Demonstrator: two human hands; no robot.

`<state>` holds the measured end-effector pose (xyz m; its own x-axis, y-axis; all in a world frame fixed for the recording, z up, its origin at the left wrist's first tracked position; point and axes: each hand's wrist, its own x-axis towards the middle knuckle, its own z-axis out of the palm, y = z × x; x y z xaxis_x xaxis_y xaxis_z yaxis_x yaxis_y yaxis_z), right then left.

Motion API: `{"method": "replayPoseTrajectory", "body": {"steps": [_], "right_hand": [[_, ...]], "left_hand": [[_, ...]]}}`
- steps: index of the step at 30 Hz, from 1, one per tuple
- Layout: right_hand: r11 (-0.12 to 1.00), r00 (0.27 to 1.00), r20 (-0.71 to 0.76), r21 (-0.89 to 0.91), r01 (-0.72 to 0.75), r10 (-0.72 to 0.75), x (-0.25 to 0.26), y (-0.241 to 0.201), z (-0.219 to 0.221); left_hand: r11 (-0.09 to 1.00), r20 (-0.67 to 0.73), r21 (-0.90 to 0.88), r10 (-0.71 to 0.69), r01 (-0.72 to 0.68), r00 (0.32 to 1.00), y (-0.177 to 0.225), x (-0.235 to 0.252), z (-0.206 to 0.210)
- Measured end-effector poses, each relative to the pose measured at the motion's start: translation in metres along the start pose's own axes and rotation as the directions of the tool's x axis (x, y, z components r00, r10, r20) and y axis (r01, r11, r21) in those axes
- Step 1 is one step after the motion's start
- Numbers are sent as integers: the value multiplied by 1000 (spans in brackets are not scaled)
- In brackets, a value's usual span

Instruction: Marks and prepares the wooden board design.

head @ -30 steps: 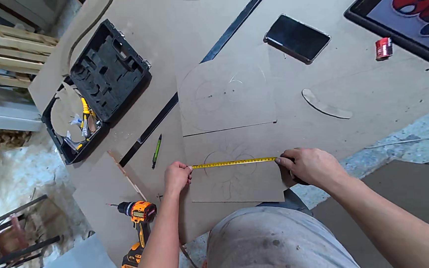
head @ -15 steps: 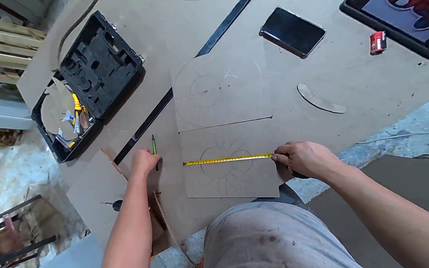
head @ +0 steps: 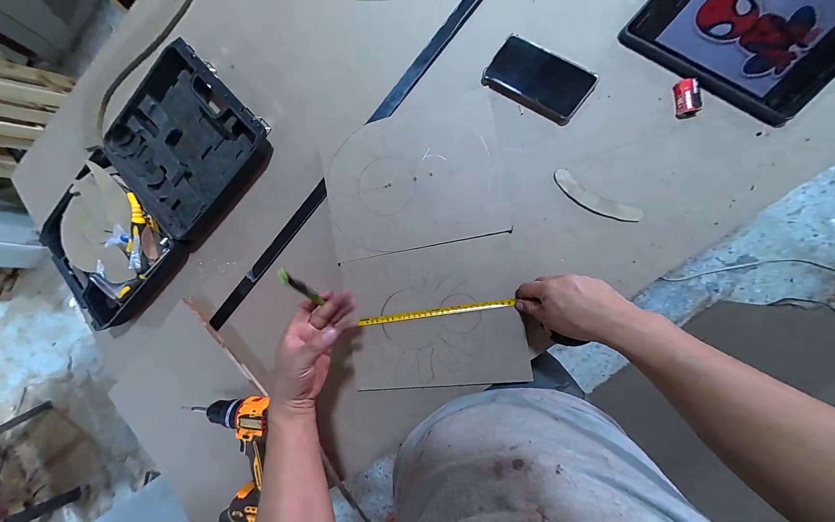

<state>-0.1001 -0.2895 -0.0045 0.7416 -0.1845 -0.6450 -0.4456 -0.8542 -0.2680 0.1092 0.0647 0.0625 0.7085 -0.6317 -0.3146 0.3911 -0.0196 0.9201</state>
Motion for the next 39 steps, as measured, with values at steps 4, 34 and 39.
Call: {"method": "replayPoseTrajectory", "body": {"steps": [4, 34, 39], "right_hand": [[1000, 1000, 24, 3, 3, -3, 2, 3, 0], [999, 999, 47, 46, 1, -3, 4, 2, -1], [999, 999, 27, 49, 23, -25, 7, 5, 2]], "left_hand": [[969, -235, 236, -16, 73, 972, -35, 2, 33], [777, -175, 617, -19, 125, 984, -96, 21, 56], [771, -177, 620, -42, 145, 983, -92, 22, 57]]}}
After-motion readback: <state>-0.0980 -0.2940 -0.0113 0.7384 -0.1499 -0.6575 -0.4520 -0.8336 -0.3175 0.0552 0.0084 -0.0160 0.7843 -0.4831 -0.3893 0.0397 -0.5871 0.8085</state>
